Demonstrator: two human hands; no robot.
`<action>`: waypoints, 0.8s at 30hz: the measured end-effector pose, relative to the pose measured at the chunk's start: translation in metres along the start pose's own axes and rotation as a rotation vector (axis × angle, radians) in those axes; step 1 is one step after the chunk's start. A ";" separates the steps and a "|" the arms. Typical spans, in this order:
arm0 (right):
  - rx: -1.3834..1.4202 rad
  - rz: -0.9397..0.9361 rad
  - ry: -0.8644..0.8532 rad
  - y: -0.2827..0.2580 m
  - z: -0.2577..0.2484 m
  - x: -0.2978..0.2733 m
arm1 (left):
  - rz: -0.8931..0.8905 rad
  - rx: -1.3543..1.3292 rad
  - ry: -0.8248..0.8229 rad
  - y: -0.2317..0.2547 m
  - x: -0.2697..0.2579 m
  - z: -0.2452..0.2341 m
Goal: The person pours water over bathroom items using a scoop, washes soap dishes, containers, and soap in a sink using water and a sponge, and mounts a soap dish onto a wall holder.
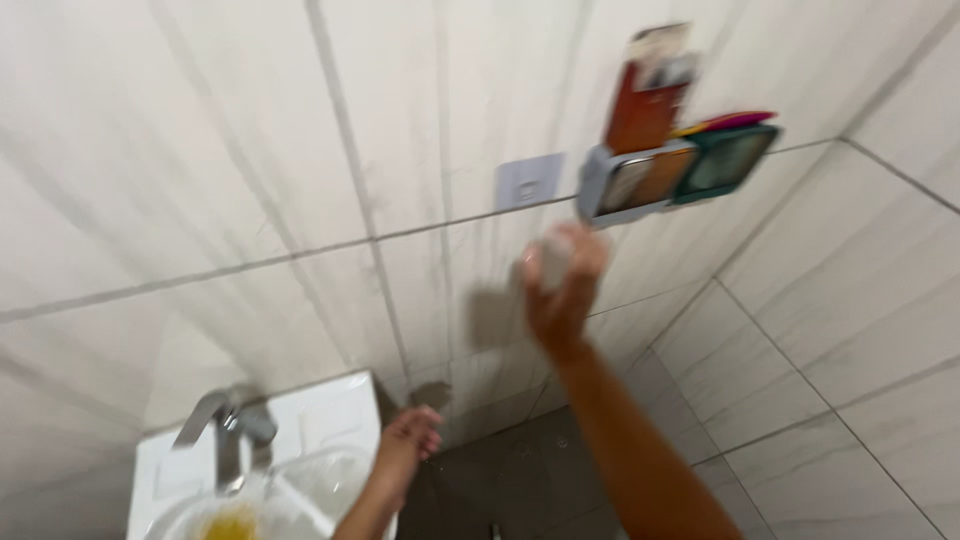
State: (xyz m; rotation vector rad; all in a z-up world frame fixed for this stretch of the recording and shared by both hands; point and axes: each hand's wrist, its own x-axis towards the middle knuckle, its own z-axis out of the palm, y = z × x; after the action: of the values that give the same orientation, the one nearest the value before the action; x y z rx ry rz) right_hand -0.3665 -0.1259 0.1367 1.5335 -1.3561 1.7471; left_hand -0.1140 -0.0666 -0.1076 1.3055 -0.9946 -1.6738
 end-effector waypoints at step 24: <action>1.435 1.548 -1.594 -0.165 0.235 -0.451 | 0.254 -1.355 0.659 -0.067 -0.006 -0.164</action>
State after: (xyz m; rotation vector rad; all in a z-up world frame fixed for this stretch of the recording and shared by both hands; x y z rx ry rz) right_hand 0.0118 -0.1426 -0.2412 3.9006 -2.6409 2.4442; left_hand 0.0404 -0.0535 -0.1941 0.6120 0.3837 -1.1148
